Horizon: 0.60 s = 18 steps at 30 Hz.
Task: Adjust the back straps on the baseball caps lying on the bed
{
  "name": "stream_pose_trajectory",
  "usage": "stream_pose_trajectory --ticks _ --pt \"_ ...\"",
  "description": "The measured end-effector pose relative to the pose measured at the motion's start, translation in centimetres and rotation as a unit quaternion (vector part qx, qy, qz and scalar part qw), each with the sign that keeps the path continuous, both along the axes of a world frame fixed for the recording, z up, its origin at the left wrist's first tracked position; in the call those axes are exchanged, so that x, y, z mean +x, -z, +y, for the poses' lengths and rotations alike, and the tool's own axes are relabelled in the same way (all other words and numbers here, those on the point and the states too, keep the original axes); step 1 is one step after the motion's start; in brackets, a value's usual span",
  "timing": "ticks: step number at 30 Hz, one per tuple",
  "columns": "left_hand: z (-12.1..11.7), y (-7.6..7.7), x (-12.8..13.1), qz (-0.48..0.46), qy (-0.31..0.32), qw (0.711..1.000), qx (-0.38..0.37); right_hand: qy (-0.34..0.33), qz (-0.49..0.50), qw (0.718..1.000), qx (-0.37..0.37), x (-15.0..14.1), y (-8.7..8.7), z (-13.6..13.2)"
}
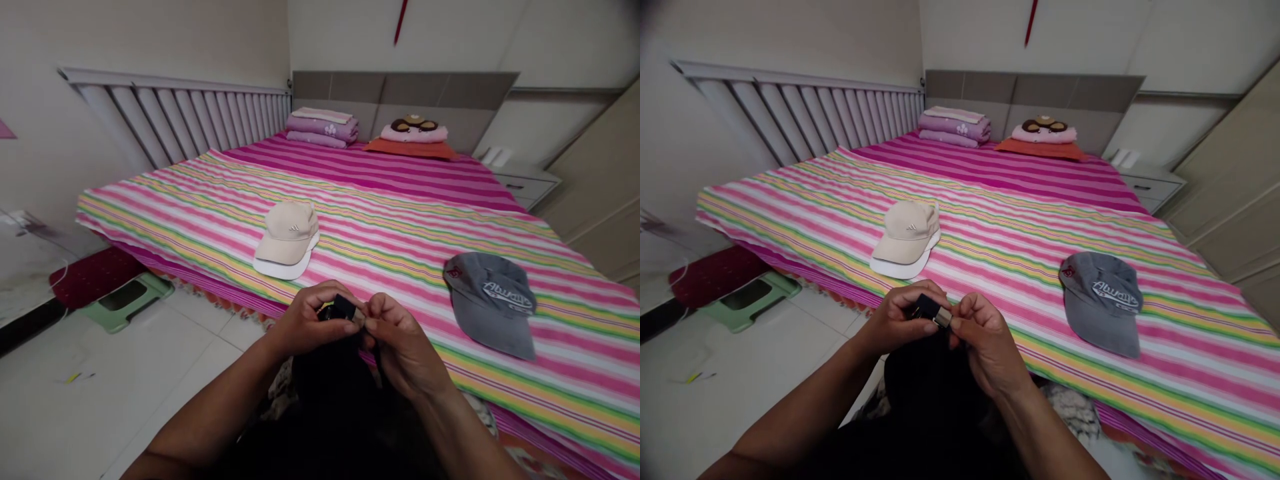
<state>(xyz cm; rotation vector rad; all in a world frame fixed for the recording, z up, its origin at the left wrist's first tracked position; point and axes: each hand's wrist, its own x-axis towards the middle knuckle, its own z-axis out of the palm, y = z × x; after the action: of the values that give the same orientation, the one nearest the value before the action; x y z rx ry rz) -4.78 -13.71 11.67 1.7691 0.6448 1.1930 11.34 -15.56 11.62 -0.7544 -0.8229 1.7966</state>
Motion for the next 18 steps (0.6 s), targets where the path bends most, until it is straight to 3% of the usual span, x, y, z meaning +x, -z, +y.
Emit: stream_pose_trajectory --ticks 6,10,18 --pt "-0.1 0.2 -0.1 -0.064 0.003 0.994 -0.086 -0.030 -0.008 1.000 -0.002 0.6 -0.2 0.1" --pt "-0.1 0.2 -0.3 -0.103 -0.020 0.986 -0.132 -0.074 -0.070 0.995 0.020 1.1 0.4 0.3" --pt "-0.1 0.2 -0.2 -0.081 -0.023 0.991 -0.104 -0.057 -0.106 0.992 0.039 1.0 1.1 0.5"
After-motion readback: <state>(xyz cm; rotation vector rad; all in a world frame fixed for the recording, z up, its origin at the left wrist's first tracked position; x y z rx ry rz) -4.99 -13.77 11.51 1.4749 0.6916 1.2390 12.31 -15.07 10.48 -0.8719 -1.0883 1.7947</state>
